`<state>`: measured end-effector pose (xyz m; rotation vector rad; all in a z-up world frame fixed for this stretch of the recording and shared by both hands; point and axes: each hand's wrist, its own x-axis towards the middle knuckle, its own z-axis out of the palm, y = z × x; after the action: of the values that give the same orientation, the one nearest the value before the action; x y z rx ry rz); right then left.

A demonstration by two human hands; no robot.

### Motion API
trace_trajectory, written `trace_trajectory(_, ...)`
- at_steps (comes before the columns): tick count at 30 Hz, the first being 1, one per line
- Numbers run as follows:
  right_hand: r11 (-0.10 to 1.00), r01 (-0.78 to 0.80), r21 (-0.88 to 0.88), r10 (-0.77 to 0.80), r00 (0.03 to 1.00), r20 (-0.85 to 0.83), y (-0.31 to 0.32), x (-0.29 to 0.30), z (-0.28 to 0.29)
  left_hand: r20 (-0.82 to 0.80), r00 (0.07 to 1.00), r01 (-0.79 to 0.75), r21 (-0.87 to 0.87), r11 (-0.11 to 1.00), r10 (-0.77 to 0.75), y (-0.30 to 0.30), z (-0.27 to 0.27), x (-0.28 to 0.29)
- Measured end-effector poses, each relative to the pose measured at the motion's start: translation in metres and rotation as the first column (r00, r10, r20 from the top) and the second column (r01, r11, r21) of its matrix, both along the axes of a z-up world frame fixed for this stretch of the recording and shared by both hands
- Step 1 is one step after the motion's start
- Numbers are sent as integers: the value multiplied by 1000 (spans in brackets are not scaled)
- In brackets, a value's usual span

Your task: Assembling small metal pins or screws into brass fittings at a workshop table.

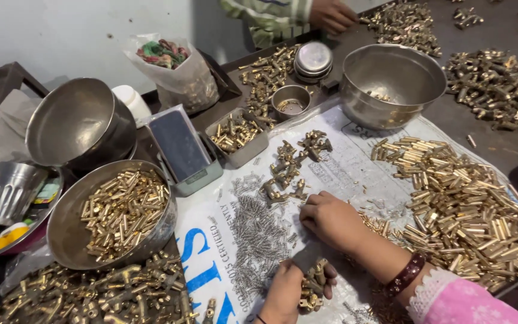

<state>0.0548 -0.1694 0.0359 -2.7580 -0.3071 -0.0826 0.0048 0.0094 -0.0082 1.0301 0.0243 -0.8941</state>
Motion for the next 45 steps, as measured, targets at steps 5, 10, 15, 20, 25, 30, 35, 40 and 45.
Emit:
trace_trajectory(5,952,152,264,-121,984,-131,-6,-14,16,-86,992,-96,-43,994,92,-1,8,2)
trace_trajectory(10,713,288,639,-77,938,-337,-10,-64,22,-142,976,-173,-58,983,164,-2,-6,4)
trace_trajectory(15,883,-87,461,51,995,90,5,-95,30,-153,960,-231,39,972,234,-3,-12,3)
trace_trajectory(20,898,-62,436,15,994,110,8,-98,31,-144,961,-236,6,972,234,-2,-21,1)
trace_trajectory(25,900,-55,433,30,997,64,3,-96,22,-147,960,-239,7,971,237,-3,-17,1)
trace_trajectory(30,863,-24,504,13,1000,25,0,-96,23,-88,977,-199,-23,980,196,-5,-42,2)
trace_trajectory(35,870,12,492,-11,1000,-4,-2,-93,19,-97,978,-188,-1,982,187,-4,-13,1)
trace_trajectory(40,638,198,744,-79,978,-193,-26,-90,3,-115,984,-152,-113,982,139,6,4,5)
trace_trajectory(45,679,369,635,-215,926,-309,-45,-91,-22,-66,993,-108,-117,987,101,6,10,4)
